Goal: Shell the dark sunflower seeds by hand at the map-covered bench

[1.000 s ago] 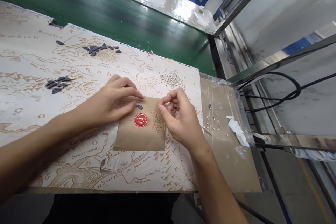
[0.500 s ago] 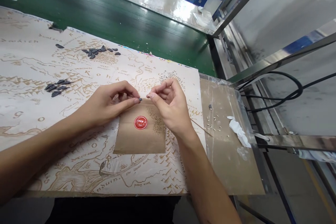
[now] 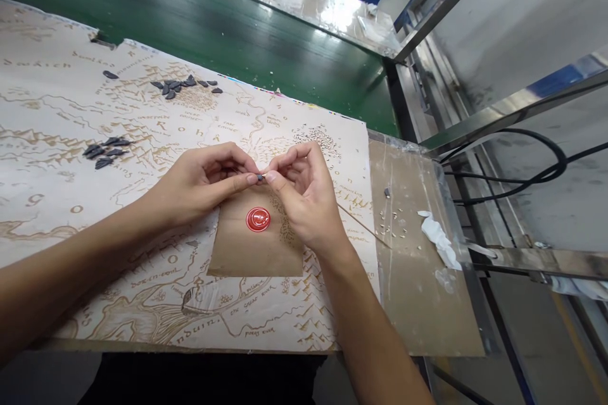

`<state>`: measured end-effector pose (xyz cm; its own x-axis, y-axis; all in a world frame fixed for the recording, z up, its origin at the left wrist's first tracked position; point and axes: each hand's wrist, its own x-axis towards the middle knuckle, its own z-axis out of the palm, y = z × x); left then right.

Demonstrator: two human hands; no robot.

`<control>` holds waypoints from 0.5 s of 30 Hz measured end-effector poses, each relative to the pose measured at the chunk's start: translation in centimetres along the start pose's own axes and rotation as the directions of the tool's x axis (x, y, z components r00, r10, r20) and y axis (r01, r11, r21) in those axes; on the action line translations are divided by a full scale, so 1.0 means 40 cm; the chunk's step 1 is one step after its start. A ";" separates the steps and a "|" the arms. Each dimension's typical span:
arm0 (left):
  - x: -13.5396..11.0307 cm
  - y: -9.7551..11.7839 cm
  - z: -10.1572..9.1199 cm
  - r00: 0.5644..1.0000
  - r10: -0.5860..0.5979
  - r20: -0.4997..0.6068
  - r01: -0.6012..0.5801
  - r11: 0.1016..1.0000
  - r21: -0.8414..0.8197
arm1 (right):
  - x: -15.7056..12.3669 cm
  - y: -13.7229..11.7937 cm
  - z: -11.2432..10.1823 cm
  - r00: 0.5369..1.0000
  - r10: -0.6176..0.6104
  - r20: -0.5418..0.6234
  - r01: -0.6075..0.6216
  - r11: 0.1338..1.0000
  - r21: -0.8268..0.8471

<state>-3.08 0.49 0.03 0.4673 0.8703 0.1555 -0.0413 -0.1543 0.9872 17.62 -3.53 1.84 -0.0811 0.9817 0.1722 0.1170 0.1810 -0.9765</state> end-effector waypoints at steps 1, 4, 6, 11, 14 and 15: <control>-0.001 0.000 0.000 1.000 -0.006 0.001 0.006 1.000 -0.005 | -0.001 0.000 0.000 1.000 0.004 -0.002 -0.004 1.000 -0.001; 0.000 0.000 0.001 1.000 -0.017 0.001 0.017 1.000 -0.020 | -0.002 0.000 0.000 1.000 0.021 -0.013 -0.021 1.000 0.005; 0.001 0.002 0.001 1.000 -0.016 0.002 0.016 1.000 -0.026 | -0.002 0.000 -0.002 1.000 0.018 -0.013 -0.017 1.000 0.015; 0.003 0.004 0.000 1.000 0.005 0.012 -0.005 1.000 -0.030 | -0.002 0.001 -0.005 1.000 -0.005 0.000 0.005 1.000 0.031; 0.002 0.001 -0.001 1.000 0.001 0.022 0.000 1.000 -0.020 | -0.002 0.005 -0.005 1.000 -0.021 -0.002 0.021 0.999 0.031; 0.002 0.000 -0.002 1.000 0.000 0.024 0.000 1.000 -0.016 | -0.002 0.006 -0.004 1.000 -0.027 -0.001 0.027 0.999 0.025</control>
<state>-3.11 0.60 0.04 0.4880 0.8591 0.1547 -0.0548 -0.1467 0.9877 17.83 -3.57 1.62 -0.0834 0.9766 0.1984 0.0896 0.2056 -0.9745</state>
